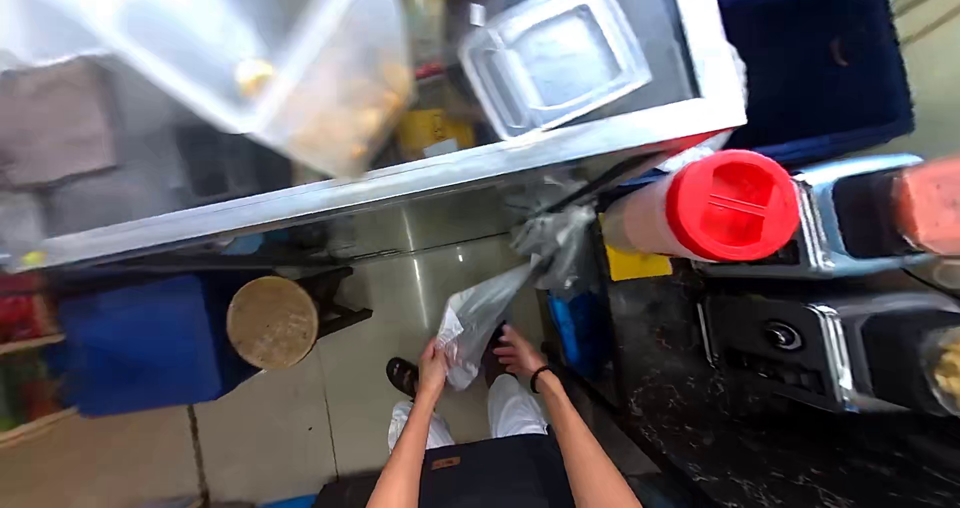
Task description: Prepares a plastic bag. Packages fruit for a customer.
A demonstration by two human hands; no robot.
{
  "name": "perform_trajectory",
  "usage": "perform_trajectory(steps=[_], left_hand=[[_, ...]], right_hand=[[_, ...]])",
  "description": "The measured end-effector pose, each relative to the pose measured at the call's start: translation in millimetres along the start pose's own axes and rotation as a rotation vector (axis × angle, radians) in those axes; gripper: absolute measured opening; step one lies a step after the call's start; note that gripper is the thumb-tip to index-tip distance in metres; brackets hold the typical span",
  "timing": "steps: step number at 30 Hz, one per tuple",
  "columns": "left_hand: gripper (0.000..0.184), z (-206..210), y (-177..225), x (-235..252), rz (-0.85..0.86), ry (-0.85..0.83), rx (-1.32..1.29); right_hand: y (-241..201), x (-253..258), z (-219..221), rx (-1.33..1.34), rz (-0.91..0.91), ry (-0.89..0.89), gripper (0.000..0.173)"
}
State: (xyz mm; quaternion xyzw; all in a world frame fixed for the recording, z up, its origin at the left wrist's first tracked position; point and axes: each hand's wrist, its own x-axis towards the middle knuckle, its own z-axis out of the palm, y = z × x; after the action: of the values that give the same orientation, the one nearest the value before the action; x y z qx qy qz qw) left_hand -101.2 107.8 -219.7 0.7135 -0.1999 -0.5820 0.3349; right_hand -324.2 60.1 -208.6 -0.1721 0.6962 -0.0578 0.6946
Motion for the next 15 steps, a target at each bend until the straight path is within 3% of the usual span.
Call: perform_trajectory(steps=[2,3,5,7,9,13,15], left_hand=[[0.034,-62.7,10.3,-43.3,0.082,0.04,-0.101],[0.034,-93.4,15.4,-60.2,0.118,0.076,-0.143],[0.035,-150.4,23.6,-88.3,0.151,0.119,-0.246],[0.035,-189.9,28.6,-127.6,0.112,0.165,-0.384],[0.035,-242.4,43.2,-149.4,0.12,0.261,-0.499],[0.039,-367.5,11.2,-206.3,0.185,0.433,-0.654],[0.041,-431.9,-1.3,-239.3,0.215,0.527,-0.676]], right_hand=[[-17.1,-17.1,43.2,0.142,-0.115,0.216,0.072],[-28.6,-18.6,67.0,0.229,-0.192,0.202,0.071],[-45.5,-13.6,119.8,0.328,-0.262,0.028,0.072],[-43.8,-32.4,162.7,0.258,-0.295,-0.207,0.057],[-64.4,-68.7,231.5,0.119,-0.282,-0.412,0.057],[-46.4,-121.8,371.4,-0.172,-0.237,-0.568,0.036],[-38.6,-149.3,441.1,-0.41,-0.191,-0.582,0.04]])
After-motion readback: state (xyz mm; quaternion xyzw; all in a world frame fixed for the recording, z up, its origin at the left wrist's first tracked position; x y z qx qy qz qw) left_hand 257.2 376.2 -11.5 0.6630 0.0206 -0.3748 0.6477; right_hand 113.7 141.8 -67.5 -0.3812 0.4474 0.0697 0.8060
